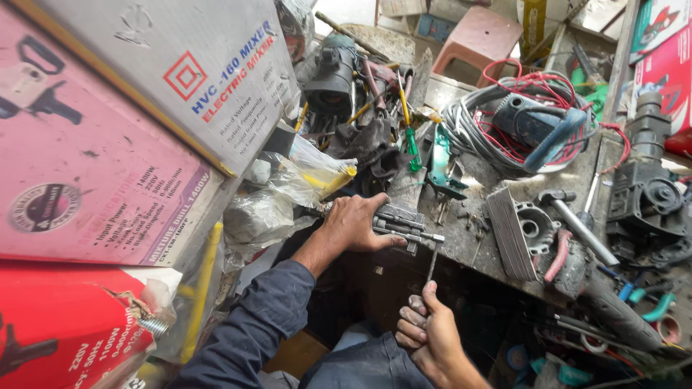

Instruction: The person repairs an electric mixer at a cluttered workbench. They hold and turn the mixer's motor armature and gear assembly by hand, clamp a metal component in a bench vise, and use a screwdriver and hammer to work on the parts, finally lifting the armature and housing to reposition them on the bench.

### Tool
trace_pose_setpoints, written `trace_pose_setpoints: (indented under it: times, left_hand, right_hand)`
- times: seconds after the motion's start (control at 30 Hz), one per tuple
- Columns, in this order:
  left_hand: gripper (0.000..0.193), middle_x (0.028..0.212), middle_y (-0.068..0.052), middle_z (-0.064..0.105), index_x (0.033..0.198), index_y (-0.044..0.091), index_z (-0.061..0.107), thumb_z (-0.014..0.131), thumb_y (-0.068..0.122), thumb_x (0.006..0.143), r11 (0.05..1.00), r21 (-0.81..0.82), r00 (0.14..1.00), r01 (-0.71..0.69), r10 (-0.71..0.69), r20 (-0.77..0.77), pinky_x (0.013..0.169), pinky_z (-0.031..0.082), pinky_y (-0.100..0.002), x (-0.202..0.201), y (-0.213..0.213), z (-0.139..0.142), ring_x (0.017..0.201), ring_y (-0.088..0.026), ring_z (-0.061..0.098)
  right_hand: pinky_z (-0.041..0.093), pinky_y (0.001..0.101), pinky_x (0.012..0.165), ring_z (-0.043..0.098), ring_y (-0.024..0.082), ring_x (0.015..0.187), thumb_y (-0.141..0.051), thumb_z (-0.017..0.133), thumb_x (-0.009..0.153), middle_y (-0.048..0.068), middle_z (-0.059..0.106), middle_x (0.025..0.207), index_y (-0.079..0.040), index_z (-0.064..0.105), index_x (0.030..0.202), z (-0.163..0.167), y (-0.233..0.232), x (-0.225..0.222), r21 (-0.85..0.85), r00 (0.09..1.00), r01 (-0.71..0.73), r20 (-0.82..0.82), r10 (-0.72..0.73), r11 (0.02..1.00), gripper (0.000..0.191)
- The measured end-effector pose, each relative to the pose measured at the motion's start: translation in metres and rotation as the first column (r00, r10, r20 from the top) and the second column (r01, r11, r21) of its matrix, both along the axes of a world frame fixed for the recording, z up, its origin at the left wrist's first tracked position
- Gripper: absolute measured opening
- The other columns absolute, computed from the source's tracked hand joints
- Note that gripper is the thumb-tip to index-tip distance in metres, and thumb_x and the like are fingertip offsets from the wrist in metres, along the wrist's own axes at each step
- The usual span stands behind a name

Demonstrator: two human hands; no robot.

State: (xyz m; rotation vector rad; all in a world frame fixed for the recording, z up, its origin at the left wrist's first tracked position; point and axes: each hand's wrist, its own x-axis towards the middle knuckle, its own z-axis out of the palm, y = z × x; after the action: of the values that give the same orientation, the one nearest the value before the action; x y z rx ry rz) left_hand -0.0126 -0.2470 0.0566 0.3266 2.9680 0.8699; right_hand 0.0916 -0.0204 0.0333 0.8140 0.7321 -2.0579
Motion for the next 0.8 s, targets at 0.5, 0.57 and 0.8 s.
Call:
trace_pose_setpoints:
  times: [0.5, 0.57, 0.8]
  left_hand:
    - [0.101, 0.080, -0.022, 0.073, 0.125, 0.008, 0.066, 0.076, 0.083, 0.058, 0.999, 0.036, 1.000, 0.000, 0.000, 0.004, 0.078, 0.057, -0.051, -0.001, -0.002, -0.006, 0.083, -0.042, 0.074]
    - [0.102, 0.079, -0.022, 0.073, 0.126, 0.007, 0.066, 0.075, 0.083, 0.058, 1.000, 0.005, 1.000, -0.013, 0.013, 0.027, 0.080, 0.057, -0.051, -0.001, -0.002, -0.007, 0.084, -0.042, 0.073]
    - [0.102, 0.079, -0.024, 0.073, 0.126, 0.007, 0.065, 0.076, 0.083, 0.059, 1.000, -0.020, 0.998, -0.017, 0.018, 0.052, 0.081, 0.056, -0.052, 0.000, -0.003, -0.008, 0.085, -0.043, 0.073]
  right_hand:
    - [0.051, 0.0307, 0.059, 0.060, 0.019, 0.058, -0.029, 0.056, 0.097, 0.008, 0.053, 0.063, 0.000, 0.061, 0.127, 0.033, 0.012, 0.008, 0.429, 0.776, -0.064, -0.547, 0.315, 0.901, 0.042]
    - [0.052, 0.0302, 0.060, 0.062, 0.019, 0.062, -0.035, 0.067, 0.096, 0.007, 0.059, 0.068, -0.003, 0.064, 0.119, 0.019, 0.015, 0.012, 0.752, 0.562, 0.163, -0.602, 0.567, 0.638, 0.040]
    - [0.051, 0.0361, 0.067, 0.062, 0.028, 0.074, -0.009, 0.064, 0.099, 0.015, 0.061, 0.095, -0.006, 0.052, 0.114, -0.003, -0.004, -0.043, 0.135, -0.347, 0.834, -0.625, 0.700, 0.534, 0.019]
